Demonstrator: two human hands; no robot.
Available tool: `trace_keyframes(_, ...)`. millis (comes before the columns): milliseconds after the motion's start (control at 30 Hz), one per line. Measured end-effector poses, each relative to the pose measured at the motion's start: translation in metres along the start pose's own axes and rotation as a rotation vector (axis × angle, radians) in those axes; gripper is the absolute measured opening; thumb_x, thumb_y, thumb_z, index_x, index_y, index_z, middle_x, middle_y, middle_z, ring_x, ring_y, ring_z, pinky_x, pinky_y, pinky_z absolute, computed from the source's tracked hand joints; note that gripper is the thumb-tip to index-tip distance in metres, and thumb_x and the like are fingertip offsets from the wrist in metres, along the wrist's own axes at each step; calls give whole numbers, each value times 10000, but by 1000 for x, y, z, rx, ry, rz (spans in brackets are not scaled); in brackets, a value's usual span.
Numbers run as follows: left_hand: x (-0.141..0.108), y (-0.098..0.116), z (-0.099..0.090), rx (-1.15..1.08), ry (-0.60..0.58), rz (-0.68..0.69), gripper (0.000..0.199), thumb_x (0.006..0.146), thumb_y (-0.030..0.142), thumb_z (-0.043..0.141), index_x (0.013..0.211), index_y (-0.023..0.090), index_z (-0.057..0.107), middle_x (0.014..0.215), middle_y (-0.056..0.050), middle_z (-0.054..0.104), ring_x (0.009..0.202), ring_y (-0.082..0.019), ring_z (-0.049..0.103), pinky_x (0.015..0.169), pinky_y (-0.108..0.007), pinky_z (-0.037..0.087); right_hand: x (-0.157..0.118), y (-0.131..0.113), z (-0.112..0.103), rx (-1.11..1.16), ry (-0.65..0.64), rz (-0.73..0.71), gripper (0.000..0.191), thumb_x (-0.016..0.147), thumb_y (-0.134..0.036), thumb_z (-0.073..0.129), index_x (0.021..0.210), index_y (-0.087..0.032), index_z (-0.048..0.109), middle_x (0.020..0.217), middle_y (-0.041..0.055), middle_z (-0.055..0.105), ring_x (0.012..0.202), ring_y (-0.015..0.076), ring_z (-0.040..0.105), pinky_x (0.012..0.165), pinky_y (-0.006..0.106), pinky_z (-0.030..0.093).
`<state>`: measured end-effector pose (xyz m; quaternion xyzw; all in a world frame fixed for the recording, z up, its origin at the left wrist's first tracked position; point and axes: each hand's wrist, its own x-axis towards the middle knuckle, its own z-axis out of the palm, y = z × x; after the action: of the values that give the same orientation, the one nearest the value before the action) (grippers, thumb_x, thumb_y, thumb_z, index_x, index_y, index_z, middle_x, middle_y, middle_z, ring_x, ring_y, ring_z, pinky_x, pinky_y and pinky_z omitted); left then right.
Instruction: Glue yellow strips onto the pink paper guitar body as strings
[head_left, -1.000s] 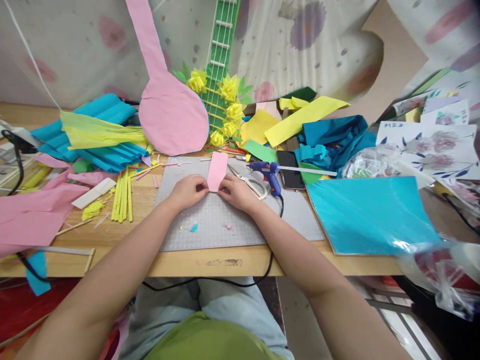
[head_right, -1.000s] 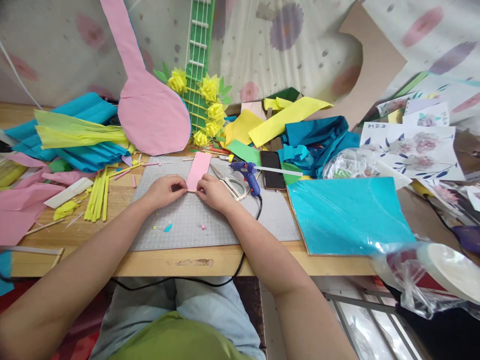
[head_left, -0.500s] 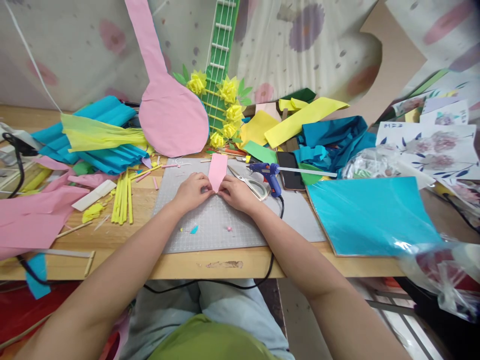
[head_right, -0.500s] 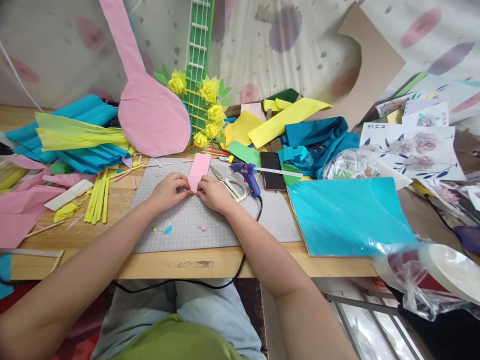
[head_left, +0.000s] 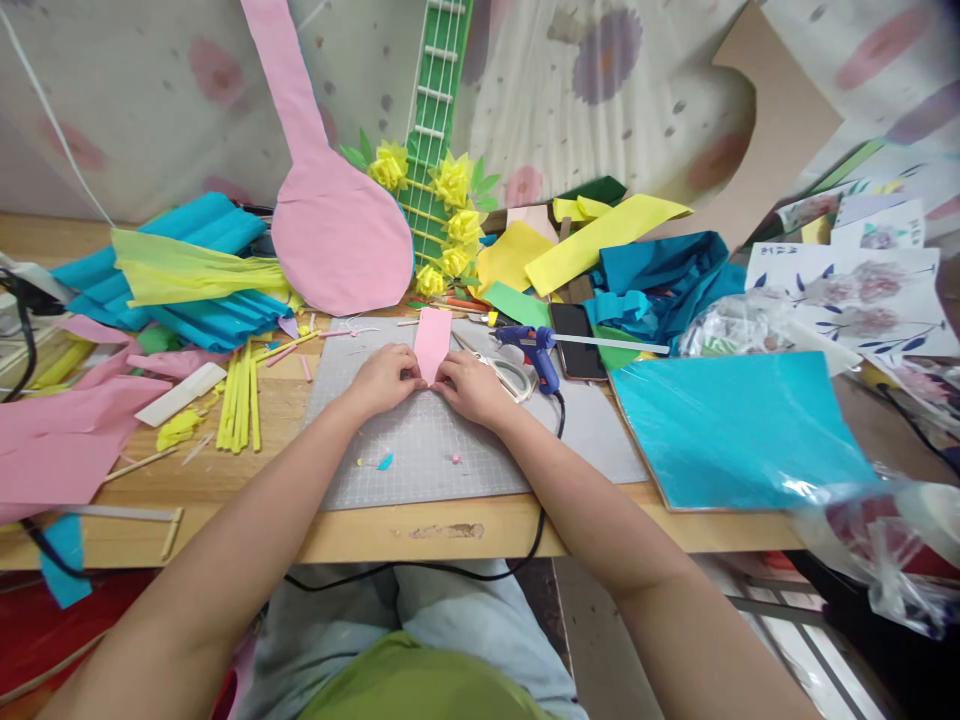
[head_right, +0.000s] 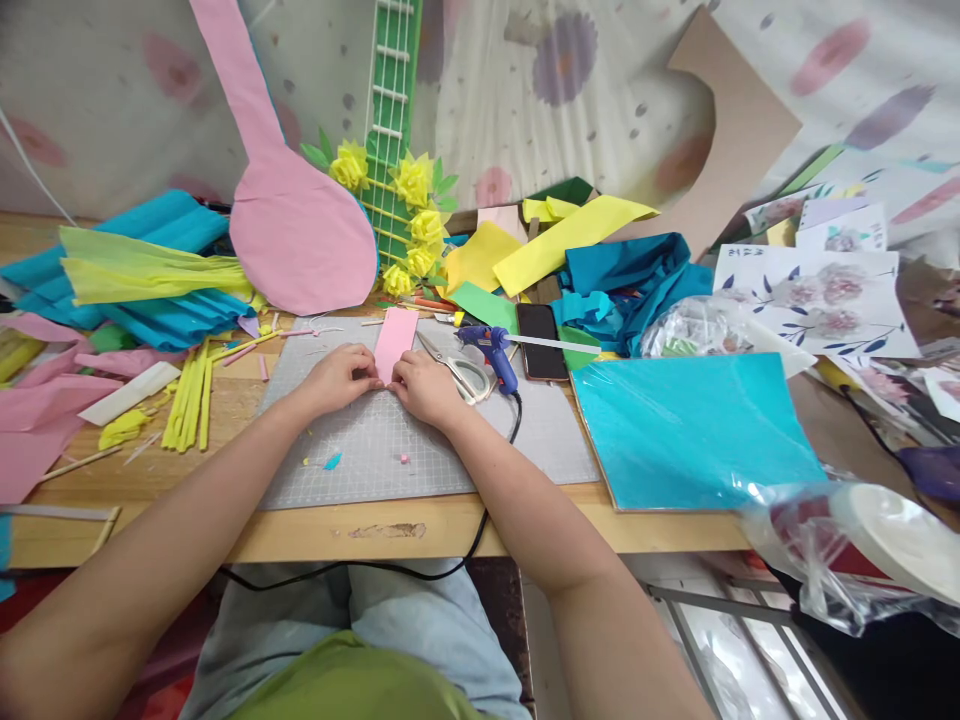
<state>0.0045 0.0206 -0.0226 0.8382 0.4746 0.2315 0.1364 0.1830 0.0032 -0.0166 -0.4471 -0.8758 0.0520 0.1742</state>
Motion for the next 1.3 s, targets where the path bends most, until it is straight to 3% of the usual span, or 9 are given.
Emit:
trace_keyframes(400, -13, -2, -4, 10, 135, -134, 200, 708, 397, 618, 725, 202, 656, 836, -31, 604, 868, -192, 505, 813, -353, 365, 5, 3, 1, -16, -52, -14, 185, 858, -302, 467, 848, -157, 581, 913, 68, 557, 890, 167, 489, 673, 259, 355)
trace_keyframes(767, -10, 0, -2, 52, 68, -108, 146, 705, 338, 635, 703, 192, 630, 858, -30, 611, 886, -198, 506, 816, -367, 353, 4, 7, -1, 100, -32, -44, 153, 851, -208, 456, 815, -145, 591, 876, 54, 559, 856, 140, 496, 757, 255, 361)
trace_keyframes(933, -8, -1, -1, 70, 51, -130, 176, 720, 360, 616, 690, 187, 633, 826, -38, 609, 874, -207, 508, 788, -366, 361, 1, 8, -5, 157, -15, -70, 104, 795, -242, 553, 789, -142, 583, 871, 50, 553, 826, 135, 492, 740, 246, 368)
trace_keyframes(1300, -6, 3, 0, 93, 68, -225, 200, 705, 405, 621, 690, 208, 650, 888, -49, 604, 912, -239, 489, 799, -401, 337, 6, 2, 1, 118, -1, 68, 84, 782, -189, 526, 734, -149, 582, 818, 44, 563, 778, 137, 499, 718, 255, 370)
